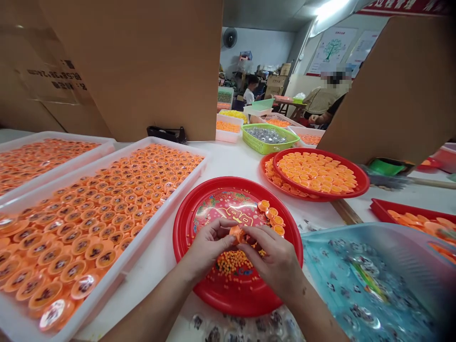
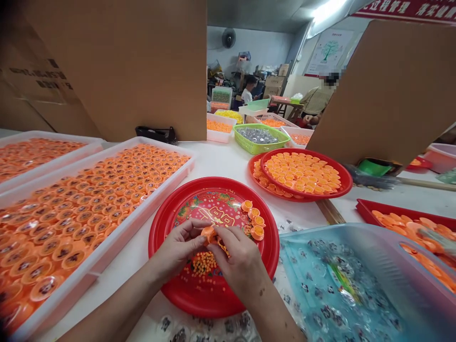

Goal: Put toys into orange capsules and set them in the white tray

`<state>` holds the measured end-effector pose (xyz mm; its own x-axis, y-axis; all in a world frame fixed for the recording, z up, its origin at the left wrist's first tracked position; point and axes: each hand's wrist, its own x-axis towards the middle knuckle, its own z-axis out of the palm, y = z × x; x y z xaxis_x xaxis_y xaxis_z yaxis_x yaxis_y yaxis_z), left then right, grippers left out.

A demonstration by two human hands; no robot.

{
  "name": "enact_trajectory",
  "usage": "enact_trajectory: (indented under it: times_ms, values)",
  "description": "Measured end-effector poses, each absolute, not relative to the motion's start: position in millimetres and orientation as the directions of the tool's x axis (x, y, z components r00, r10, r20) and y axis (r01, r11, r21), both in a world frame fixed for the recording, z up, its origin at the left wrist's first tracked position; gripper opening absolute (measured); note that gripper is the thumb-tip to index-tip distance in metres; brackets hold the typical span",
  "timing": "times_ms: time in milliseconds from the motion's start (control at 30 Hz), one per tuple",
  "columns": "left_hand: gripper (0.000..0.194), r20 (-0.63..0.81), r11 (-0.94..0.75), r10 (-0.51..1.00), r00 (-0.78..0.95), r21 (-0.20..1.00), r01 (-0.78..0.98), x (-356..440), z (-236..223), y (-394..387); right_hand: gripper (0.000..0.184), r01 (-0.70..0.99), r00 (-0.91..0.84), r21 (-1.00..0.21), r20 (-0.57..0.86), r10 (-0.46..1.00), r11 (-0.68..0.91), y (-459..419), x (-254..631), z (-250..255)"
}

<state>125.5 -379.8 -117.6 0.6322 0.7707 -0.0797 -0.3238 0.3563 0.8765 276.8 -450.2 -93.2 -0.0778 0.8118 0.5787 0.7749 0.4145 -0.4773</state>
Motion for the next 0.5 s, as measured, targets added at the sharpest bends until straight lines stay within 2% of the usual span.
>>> enact_trajectory:
  times_ms: [133, 500]
  values:
    - [0.028, -0.074, 0.372, 0.761, 0.645, 0.864, -0.339, 126.4, -118.0, -379.9, 0.024, 0.780, -0.090, -0.451, 0.604, 0.792, 0.434, -451.2, 276.5, -92.2]
    - [0.030, -0.066, 0.357, 0.766, 0.640, 0.872, -0.336, 127.6, -120.6, -379.6, 0.026, 0.712, -0.070, -0.563, 0.537, 0.840, 0.419, -450.0, 278.6, -87.6]
